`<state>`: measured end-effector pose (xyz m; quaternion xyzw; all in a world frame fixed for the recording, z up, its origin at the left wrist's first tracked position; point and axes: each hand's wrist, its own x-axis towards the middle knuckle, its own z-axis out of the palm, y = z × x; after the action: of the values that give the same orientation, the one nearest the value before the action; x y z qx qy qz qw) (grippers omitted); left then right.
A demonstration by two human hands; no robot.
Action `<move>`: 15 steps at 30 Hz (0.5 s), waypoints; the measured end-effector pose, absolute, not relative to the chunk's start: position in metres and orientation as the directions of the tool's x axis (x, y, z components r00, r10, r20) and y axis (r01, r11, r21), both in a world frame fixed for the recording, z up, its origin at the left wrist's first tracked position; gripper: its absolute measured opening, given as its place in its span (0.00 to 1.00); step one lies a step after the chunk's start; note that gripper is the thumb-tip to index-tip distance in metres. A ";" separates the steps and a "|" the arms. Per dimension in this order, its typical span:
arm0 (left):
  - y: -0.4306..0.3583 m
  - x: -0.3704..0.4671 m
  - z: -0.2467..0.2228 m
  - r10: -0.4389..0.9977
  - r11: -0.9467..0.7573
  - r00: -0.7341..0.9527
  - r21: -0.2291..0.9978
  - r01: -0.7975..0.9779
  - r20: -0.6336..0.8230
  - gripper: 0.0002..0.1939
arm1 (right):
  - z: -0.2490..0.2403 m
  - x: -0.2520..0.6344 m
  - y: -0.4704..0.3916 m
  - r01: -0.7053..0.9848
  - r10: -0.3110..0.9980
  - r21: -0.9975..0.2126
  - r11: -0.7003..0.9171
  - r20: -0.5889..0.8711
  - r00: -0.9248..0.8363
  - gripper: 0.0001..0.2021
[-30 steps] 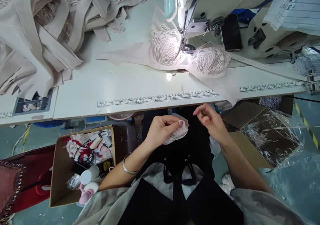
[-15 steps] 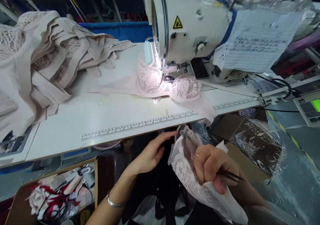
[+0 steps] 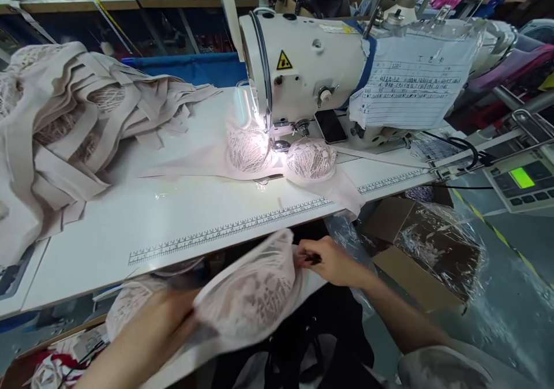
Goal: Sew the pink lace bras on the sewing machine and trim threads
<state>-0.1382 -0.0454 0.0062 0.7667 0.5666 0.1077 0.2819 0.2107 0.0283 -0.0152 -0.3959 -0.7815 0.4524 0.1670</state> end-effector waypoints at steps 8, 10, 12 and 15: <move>-0.009 -0.072 -0.104 0.944 0.068 -0.004 0.181 0.981 -0.330 0.22 | -0.050 0.200 0.035 0.762 0.807 -0.513 0.396 -0.202 -0.555 0.18; -0.016 -0.068 -0.118 0.983 -0.056 0.083 0.161 0.985 -0.166 0.20 | -0.045 0.203 0.034 0.670 0.736 -0.568 0.478 -0.158 -0.658 0.17; -0.024 -0.062 -0.118 0.964 -0.262 0.255 0.139 0.955 0.071 0.16 | -0.036 0.206 0.036 0.538 0.648 -0.604 0.587 -0.047 -0.760 0.17; -0.026 -0.054 -0.090 0.749 -0.633 0.571 0.106 0.767 0.335 0.16 | -0.015 0.210 0.051 0.367 0.531 -0.528 0.766 0.199 -0.824 0.18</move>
<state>-0.0542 -0.0264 -0.0901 0.8860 0.4278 0.1768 -0.0256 0.2103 0.0514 -0.0149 -0.2430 -0.9239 0.2410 0.1708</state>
